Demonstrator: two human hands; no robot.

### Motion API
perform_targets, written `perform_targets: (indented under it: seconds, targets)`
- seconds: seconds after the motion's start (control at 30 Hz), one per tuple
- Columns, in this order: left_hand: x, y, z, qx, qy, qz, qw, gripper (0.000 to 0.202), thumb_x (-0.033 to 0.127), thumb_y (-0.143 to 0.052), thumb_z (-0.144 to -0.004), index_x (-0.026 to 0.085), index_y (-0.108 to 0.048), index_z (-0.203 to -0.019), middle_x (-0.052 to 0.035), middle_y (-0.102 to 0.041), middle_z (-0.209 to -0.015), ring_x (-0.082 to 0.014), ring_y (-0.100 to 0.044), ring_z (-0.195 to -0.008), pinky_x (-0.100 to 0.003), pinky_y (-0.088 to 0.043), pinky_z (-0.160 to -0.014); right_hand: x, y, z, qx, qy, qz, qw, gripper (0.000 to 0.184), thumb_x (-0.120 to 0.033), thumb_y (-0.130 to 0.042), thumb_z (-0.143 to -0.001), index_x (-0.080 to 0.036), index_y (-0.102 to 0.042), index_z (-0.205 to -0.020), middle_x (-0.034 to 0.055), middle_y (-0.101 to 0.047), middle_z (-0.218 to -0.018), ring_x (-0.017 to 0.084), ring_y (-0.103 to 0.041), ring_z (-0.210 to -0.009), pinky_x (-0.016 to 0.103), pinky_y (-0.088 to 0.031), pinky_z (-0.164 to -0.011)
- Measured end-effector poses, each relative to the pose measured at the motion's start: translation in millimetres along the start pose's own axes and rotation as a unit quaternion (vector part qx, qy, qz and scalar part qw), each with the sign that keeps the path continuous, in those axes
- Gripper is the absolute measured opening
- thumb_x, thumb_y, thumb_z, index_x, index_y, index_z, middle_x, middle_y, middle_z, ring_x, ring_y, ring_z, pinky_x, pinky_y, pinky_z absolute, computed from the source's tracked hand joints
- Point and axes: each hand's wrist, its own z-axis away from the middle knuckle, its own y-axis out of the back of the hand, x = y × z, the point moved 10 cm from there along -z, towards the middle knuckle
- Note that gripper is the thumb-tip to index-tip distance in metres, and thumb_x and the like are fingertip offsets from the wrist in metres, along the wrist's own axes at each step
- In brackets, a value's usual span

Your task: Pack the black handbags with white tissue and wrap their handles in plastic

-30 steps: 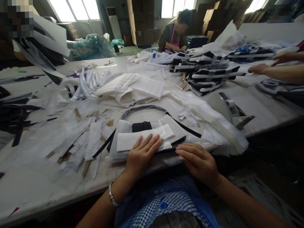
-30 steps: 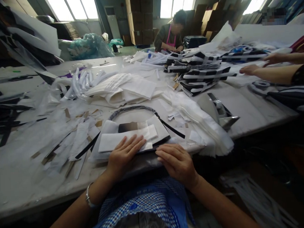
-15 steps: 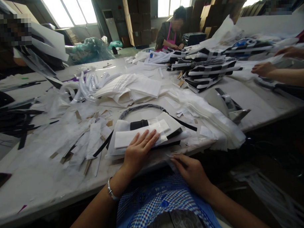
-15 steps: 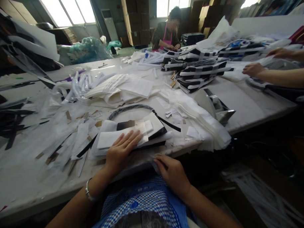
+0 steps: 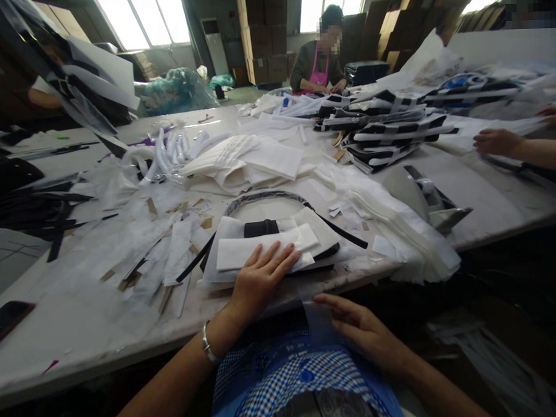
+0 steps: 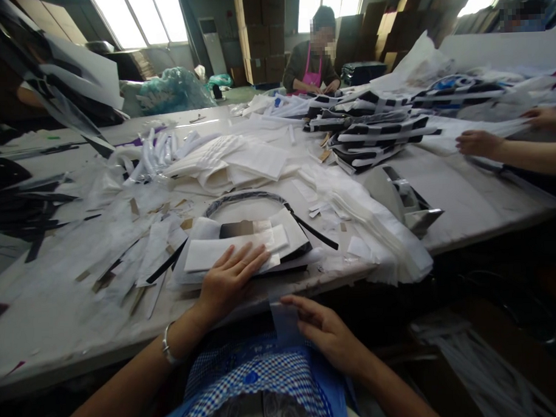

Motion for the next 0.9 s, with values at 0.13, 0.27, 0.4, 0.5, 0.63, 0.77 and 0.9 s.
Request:
perform_targets:
  seconds: [0.13, 0.27, 0.4, 0.5, 0.63, 0.77, 0.9]
  targets:
    - [0.0, -2.5, 0.6, -0.008, 0.001, -0.002, 1.000, 0.047, 0.019, -0.045, -0.103, 0.028, -0.043, -0.149, -0.0002, -0.052, -0.149, -0.0212, -0.047, -0.140, -0.046, -0.035, -0.119, -39.2, 12.1, 0.7, 0.057, 0.206, 0.271, 0.939, 0.042, -0.009, -0.045, -0.095, -0.026, -0.067, -0.128, 0.0088, -0.072, -0.121, 0.024, -0.067, -0.116, 0.041, -0.055, -0.101]
    - [0.0, -7.7, -0.4, -0.035, 0.008, -0.002, 0.999, 0.049, 0.022, -0.046, -0.103, 0.029, -0.040, -0.150, 0.0020, -0.048, -0.152, -0.0222, -0.045, -0.141, -0.049, -0.036, -0.119, -68.7, 3.0, 6.1, 0.090, 0.352, 0.439, 0.822, 0.034, -0.007, -0.052, -0.094, -0.021, -0.071, -0.118, 0.0082, -0.077, -0.104, 0.024, -0.071, -0.105, 0.038, -0.060, -0.093]
    - [3.0, -8.8, -2.6, -0.052, 0.011, -0.006, 0.999, 0.051, 0.019, -0.046, -0.102, 0.027, -0.038, -0.152, -0.0004, -0.048, -0.152, -0.0236, -0.047, -0.139, -0.053, -0.032, -0.120, -82.4, -1.0, 8.0, 0.126, 0.402, 0.461, 0.781, 0.020, -0.009, -0.059, -0.092, -0.020, -0.074, -0.101, 0.0072, -0.075, -0.091, 0.023, -0.071, -0.095, 0.036, -0.062, -0.087]
    - [5.0, -8.0, -3.0, -0.045, 0.003, 0.001, 0.999, 0.051, 0.019, -0.046, -0.102, 0.025, -0.038, -0.152, -0.0018, -0.048, -0.152, -0.0246, -0.048, -0.139, -0.052, -0.032, -0.120, -78.2, -3.4, 3.0, 0.118, 0.393, 0.440, 0.799, 0.021, -0.006, -0.055, -0.091, -0.018, -0.070, -0.099, 0.0119, -0.074, -0.110, 0.023, -0.069, -0.108, 0.036, -0.060, -0.092]
    - [3.5, -6.6, -0.7, -0.018, 0.001, 0.006, 1.000, 0.049, 0.019, -0.044, -0.102, 0.024, -0.041, -0.151, -0.0013, -0.046, -0.153, -0.0259, -0.045, -0.141, -0.048, -0.037, -0.118, -58.3, -14.2, -1.2, 0.046, 0.388, 0.408, 0.825, 0.034, -0.001, -0.044, -0.093, -0.016, -0.063, -0.117, 0.0107, -0.074, -0.116, 0.018, -0.070, -0.110, 0.038, -0.054, -0.103]
    - [2.8, -5.4, 1.5, -0.004, 0.006, 0.009, 1.000, 0.048, 0.019, -0.043, -0.103, 0.025, -0.042, -0.150, 0.0006, -0.046, -0.153, -0.0256, -0.044, -0.141, -0.048, -0.037, -0.118, -45.7, -16.1, 6.3, 0.039, 0.392, 0.388, 0.833, 0.039, -0.002, -0.043, -0.095, -0.017, -0.060, -0.127, 0.0085, -0.076, -0.112, 0.017, -0.071, -0.108, 0.036, -0.055, -0.102]
    - [2.4, -6.1, 1.6, -0.006, 0.013, 0.010, 1.000, 0.047, 0.020, -0.044, -0.103, 0.026, -0.043, -0.149, 0.0012, -0.048, -0.152, -0.0246, -0.046, -0.140, -0.048, -0.038, -0.117, -48.6, -22.0, 19.7, 0.036, 0.415, 0.388, 0.822, 0.029, -0.008, -0.051, -0.098, -0.014, -0.064, -0.123, 0.0108, -0.076, -0.112, 0.020, -0.070, -0.111, 0.040, -0.058, -0.098]
